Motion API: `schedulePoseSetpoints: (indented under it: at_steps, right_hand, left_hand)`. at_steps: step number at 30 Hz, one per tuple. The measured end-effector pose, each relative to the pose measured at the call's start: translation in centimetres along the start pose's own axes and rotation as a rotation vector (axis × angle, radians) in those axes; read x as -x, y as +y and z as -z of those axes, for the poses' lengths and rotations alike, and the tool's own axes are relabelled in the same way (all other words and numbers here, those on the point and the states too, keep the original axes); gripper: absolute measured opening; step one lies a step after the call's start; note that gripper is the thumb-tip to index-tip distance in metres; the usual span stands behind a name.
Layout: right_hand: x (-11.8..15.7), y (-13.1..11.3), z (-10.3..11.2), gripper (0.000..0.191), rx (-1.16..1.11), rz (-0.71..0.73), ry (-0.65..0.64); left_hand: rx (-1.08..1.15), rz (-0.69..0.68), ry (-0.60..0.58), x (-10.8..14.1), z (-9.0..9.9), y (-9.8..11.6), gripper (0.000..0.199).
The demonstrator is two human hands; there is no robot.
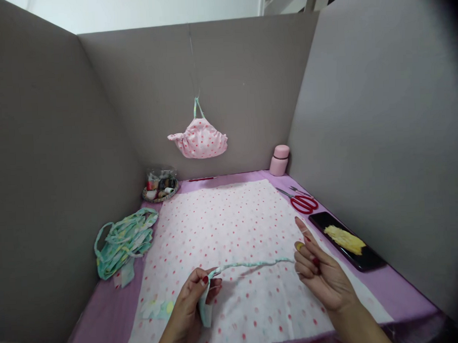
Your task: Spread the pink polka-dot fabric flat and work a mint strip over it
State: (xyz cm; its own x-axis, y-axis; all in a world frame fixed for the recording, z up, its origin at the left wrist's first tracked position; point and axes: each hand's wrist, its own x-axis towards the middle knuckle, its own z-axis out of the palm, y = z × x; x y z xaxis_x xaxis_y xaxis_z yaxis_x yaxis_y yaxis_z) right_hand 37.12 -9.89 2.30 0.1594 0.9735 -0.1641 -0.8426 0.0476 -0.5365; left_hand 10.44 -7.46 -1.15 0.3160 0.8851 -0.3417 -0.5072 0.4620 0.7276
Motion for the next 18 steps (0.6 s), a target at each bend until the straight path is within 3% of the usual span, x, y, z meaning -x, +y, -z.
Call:
schedulePoseSetpoints:
  at_steps: [4,12,15,18]
  right_hand:
    - [0.3,0.6,0.7,0.053,0.048,0.077,0.061]
    - [0.8,0.9,1.4,0.058,0.036,0.072,0.083]
    - [0.9,1.2,2.2,0.059,0.021,0.029,0.082]
    - [1.1,1.7,3.1,0.060,0.041,-0.026,0.090]
  left_hand:
    - [0.012,-0.013,-0.020,0.2,0.3,-0.2,0.021]
    - [0.033,0.063,0.006,0.4,0.1,-0.2,0.020]
    - [-0.168,-0.015,-0.021,-0.1,0.6,-0.1,0.025]
    - [-0.570,-0.145,-0.109,-0.6,1.6,0.0,0.026]
